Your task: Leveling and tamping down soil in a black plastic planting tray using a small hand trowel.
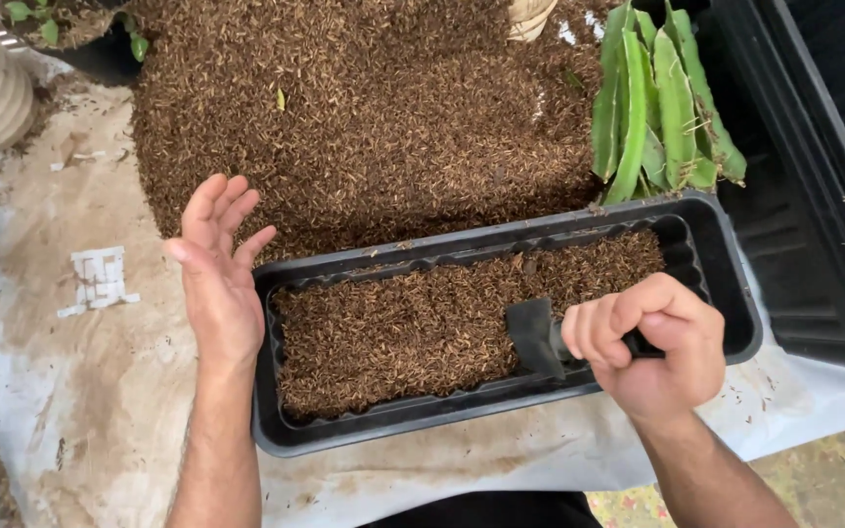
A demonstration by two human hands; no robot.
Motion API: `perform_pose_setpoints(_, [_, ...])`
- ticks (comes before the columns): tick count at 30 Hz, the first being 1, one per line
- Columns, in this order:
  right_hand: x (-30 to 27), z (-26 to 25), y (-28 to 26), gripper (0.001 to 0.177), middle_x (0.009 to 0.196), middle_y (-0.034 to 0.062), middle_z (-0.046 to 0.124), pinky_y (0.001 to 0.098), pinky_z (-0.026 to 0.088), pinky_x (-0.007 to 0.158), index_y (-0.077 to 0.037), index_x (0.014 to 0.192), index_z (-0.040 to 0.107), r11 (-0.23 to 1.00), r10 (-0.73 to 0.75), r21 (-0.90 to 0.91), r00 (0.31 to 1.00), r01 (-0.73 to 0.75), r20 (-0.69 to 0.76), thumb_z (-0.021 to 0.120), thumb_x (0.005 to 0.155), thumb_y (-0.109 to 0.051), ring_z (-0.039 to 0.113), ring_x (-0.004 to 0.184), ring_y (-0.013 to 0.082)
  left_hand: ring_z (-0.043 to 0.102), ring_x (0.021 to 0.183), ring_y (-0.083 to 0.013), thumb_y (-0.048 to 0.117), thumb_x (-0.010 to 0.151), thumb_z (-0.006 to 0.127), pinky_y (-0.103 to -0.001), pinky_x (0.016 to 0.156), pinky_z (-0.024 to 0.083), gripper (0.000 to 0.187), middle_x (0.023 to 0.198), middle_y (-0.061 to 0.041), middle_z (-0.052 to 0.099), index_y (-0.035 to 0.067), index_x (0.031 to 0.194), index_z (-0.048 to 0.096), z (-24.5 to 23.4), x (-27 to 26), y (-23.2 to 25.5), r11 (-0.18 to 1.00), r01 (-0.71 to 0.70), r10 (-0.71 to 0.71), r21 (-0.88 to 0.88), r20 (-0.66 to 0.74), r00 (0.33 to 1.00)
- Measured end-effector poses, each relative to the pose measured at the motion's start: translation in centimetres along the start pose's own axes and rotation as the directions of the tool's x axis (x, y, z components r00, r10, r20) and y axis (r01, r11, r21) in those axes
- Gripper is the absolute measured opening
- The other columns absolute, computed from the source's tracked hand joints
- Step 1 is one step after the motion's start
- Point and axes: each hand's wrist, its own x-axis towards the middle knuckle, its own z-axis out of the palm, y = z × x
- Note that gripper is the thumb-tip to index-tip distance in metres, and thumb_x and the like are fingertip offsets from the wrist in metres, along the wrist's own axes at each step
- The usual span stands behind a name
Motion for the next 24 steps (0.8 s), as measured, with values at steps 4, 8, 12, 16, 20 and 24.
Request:
perform_pose_setpoints(4, [0.5, 0.1, -0.5, 0.015, 0.044, 0.0057, 0.028, 0.0318, 0.028, 0.041, -0.002, 0.069, 0.046, 0.999, -0.003, -0.034, 1.000, 0.002, -0.030, 0.032, 0.074, -0.002, 0.025, 0.037, 0.0157, 0.045, 0.121, -0.0240, 0.074, 0.080, 0.022, -0.036, 0.093, 0.045, 0.084, 0.134, -0.015, 0.041, 0.008, 0.131, 0.033, 0.0, -0.1, 0.2, 1.000, -0.009, 0.009, -0.006, -0.008, 1.000])
perform_pose_setpoints(8, [1.0, 0.6, -2.4, 0.022, 0.047, 0.0037, 0.025, 0.0308, 0.023, 0.039, -0.003, 0.075, 0.048, 0.997, -0.077, 0.028, 0.995, 0.075, 0.064, 0.026, 0.078, 0.000, 0.022, 0.038, 0.0136, 0.045, 0.122, -0.0240, 0.073, 0.080, 0.021, -0.035, 0.093, 0.045, 0.082, 0.134, -0.015, 0.041, 0.009, 0.131, 0.033, -0.1, -0.3, 0.1, 1.000, -0.005, 0.005, -0.016, -0.014, 1.000])
perform_pose_setpoints(12, [0.8, 1.3, -4.0, 0.027, 0.049, 0.0027, 0.034, 0.0318, 0.029, 0.041, -0.005, 0.087, 0.055, 0.993, -0.093, 0.080, 0.984, 0.082, 0.151, 0.029, 0.083, -0.006, 0.028, 0.040, 0.0129, 0.046, 0.121, -0.0241, 0.074, 0.080, 0.022, -0.036, 0.093, 0.046, 0.083, 0.133, -0.015, 0.042, 0.009, 0.131, 0.034, -0.1, -0.3, 0.1, 1.000, 0.000, 0.000, -0.021, -0.020, 1.000])
perform_pose_setpoints(16, [0.7, 2.0, -1.2, 0.023, 0.047, 0.0044, 0.031, 0.0311, 0.028, 0.038, 0.000, 0.074, 0.048, 0.993, -0.114, 0.065, 0.974, 0.103, 0.198, 0.025, 0.076, 0.003, 0.028, 0.037, 0.0140, 0.045, 0.121, -0.0244, 0.071, 0.082, 0.021, -0.036, 0.093, 0.045, 0.081, 0.133, -0.015, 0.042, 0.009, 0.131, 0.034, -0.1, -0.3, 0.1, 1.000, -0.006, 0.005, -0.028, -0.021, 1.000])
perform_pose_setpoints(20, [0.1, 1.2, 1.7, 0.014, 0.041, 0.0041, 0.030, 0.0302, 0.031, 0.038, 0.000, 0.068, 0.045, 0.999, -0.036, 0.010, 0.999, 0.035, 0.040, 0.034, 0.074, -0.004, 0.027, 0.034, 0.0142, 0.039, 0.124, -0.0293, 0.065, 0.086, 0.014, -0.041, 0.095, 0.041, 0.076, 0.134, -0.017, 0.037, 0.007, 0.133, 0.031, -0.1, -0.3, -0.3, 0.999, -0.015, 0.015, -0.031, -0.007, 1.000])
perform_pose_setpoints(24, [0.2, 0.6, 2.1, 0.015, 0.036, 0.0023, 0.028, 0.0313, 0.036, 0.032, 0.001, 0.064, 0.043, 0.995, -0.104, -0.004, 0.994, 0.104, 0.022, 0.037, 0.074, -0.008, 0.028, 0.027, 0.0147, 0.034, 0.126, -0.0360, 0.060, 0.090, 0.007, -0.047, 0.096, 0.037, 0.074, 0.134, -0.021, 0.033, 0.005, 0.135, 0.027, 0.1, -0.2, -0.2, 0.999, -0.032, 0.032, -0.026, 0.006, 0.999])
